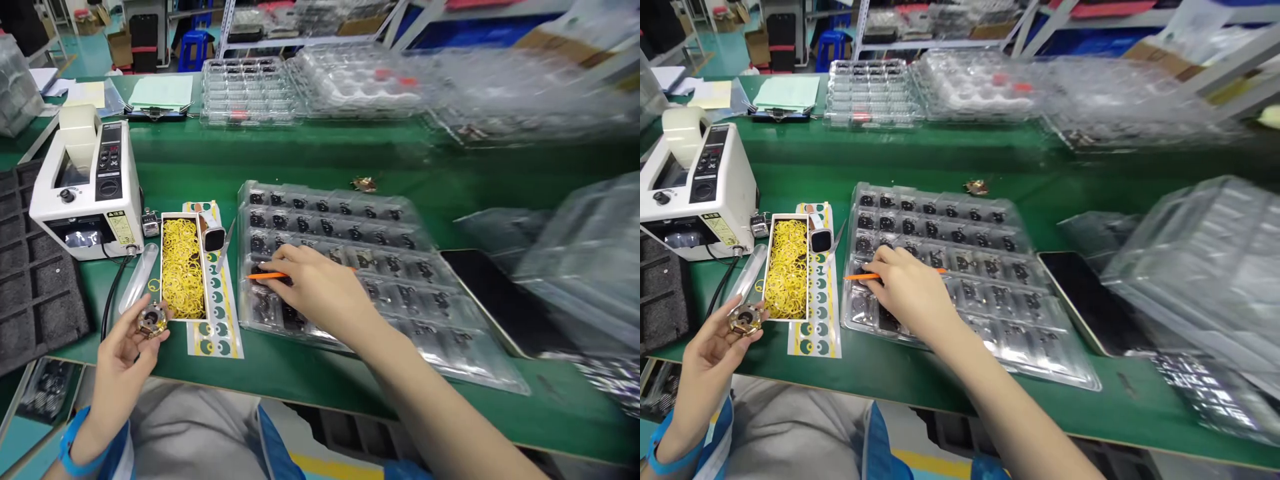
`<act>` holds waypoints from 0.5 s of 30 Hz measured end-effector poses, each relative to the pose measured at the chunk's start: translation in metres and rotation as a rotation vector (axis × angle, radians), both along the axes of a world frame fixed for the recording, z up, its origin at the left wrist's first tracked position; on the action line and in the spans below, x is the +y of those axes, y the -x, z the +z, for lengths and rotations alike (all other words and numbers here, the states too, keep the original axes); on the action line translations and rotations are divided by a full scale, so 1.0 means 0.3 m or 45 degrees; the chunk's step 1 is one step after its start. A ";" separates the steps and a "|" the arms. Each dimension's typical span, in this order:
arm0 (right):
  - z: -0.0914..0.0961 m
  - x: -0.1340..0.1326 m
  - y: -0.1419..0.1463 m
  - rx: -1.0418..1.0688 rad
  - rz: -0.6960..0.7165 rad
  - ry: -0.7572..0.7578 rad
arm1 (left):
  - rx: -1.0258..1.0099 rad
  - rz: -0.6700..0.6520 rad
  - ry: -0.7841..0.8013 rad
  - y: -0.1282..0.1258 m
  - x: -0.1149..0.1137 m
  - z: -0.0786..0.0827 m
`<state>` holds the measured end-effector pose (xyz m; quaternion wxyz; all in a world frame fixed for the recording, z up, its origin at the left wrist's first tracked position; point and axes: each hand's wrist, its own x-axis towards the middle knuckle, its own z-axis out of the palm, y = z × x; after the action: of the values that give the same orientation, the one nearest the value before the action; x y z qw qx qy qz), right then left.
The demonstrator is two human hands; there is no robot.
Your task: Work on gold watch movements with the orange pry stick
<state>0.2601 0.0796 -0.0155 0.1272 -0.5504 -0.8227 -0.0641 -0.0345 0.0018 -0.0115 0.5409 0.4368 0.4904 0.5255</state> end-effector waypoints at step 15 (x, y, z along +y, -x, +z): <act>0.019 -0.290 0.277 0.355 0.685 -0.529 | -0.355 -0.447 0.611 -0.106 0.018 0.047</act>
<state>0.1770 -0.0073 -0.0096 0.3593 -0.2804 -0.8822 -0.1184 -0.0027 0.0071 0.0025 0.7727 0.2985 0.4388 0.3484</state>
